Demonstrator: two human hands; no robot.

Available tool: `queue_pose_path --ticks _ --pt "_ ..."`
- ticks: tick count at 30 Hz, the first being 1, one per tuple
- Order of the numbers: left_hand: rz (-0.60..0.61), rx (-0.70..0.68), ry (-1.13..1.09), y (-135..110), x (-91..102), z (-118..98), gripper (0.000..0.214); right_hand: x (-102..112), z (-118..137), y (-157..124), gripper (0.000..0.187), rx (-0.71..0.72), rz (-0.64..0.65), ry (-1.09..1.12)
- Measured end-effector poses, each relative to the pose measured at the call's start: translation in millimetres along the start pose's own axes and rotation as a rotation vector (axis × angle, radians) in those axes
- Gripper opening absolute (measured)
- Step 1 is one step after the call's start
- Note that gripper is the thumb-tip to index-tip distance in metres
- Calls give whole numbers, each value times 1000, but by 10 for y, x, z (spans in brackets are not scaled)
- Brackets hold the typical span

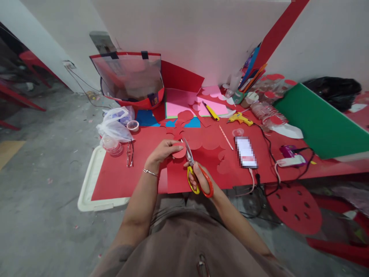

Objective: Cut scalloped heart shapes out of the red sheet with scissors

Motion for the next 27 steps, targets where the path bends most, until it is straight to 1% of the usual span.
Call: queue_pose_path --ticks 5,11,16,22,27 --pt "-14 10 1 1 7 -8 41 16 -3 0 52 -1 8 0" --pt "-23 1 -1 30 23 27 42 26 8 -6 52 -7 19 -3" --pt "-40 15 -47 27 17 52 40 33 5 -9 53 -13 9 8" --pt "8 10 -49 24 -15 64 37 18 24 -2 53 1 24 -17" --pt "3 -7 -23 39 6 66 35 19 60 7 55 -4 20 -62"
Point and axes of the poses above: each hand's wrist, its own y-axis towards the middle knuckle, its own x-axis out of the back of the hand, z = x × y, the point moved 4 cm from there along y, towards the middle knuckle, and after that the axes turned 1 degree about -z, right-handed, at the moved point
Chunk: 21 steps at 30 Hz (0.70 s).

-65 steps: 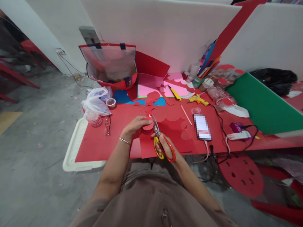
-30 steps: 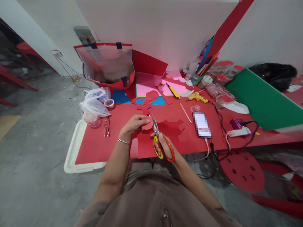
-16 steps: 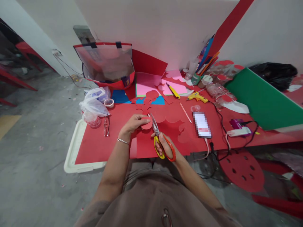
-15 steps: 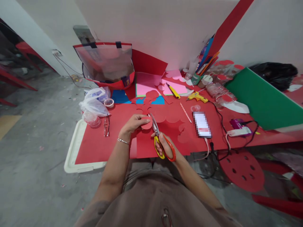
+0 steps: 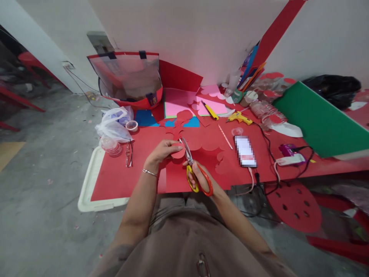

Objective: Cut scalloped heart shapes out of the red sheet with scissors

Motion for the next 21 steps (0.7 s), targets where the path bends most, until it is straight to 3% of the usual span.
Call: queue_pose_path --ticks 21 --pt "-49 8 -60 -31 -19 -2 33 3 -20 -15 56 -34 -26 25"
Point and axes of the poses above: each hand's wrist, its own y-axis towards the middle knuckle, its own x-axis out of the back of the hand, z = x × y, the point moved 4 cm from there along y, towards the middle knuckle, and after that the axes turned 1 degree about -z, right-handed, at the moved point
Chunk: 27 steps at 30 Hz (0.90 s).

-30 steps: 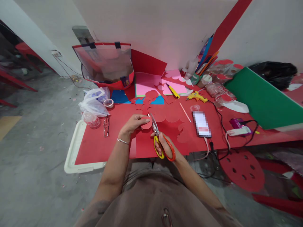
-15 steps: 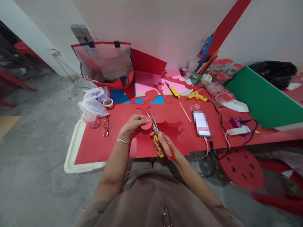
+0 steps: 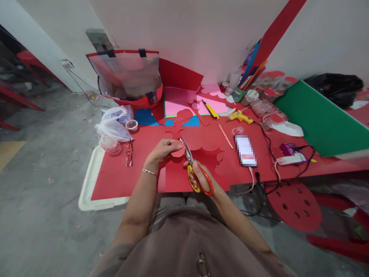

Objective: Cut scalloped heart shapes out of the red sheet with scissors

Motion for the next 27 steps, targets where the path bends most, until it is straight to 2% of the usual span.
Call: queue_pose_path --ticks 9,27 --pt "46 -15 42 6 -3 -13 34 10 -3 9 53 55 45 -53" --pt "23 -27 21 -10 -1 -26 33 7 -6 9 55 3 20 -25"
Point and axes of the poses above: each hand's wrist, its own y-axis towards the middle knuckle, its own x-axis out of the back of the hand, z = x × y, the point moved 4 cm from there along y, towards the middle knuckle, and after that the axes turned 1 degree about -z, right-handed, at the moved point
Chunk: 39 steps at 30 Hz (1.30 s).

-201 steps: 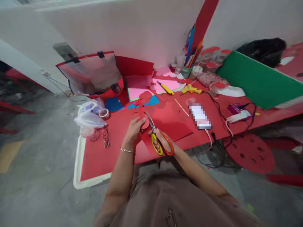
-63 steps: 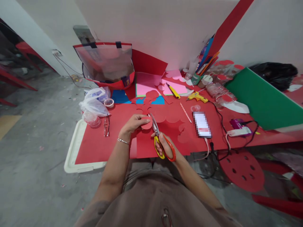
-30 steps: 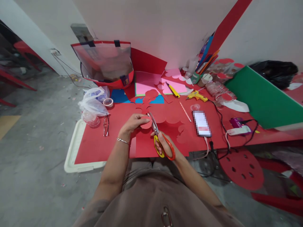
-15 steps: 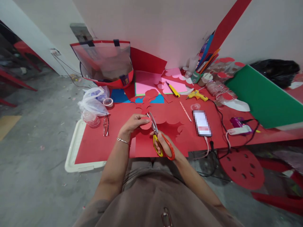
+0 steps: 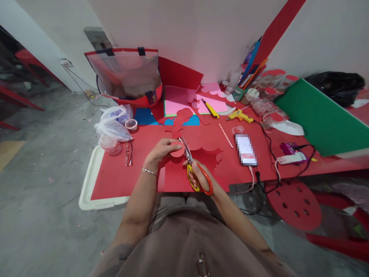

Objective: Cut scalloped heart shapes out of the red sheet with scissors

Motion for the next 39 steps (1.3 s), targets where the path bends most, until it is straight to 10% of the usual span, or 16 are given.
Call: queue_pose_path --ticks 39 --pt "-7 -9 -64 -45 -37 -35 32 -21 52 -18 57 5 -23 -3"
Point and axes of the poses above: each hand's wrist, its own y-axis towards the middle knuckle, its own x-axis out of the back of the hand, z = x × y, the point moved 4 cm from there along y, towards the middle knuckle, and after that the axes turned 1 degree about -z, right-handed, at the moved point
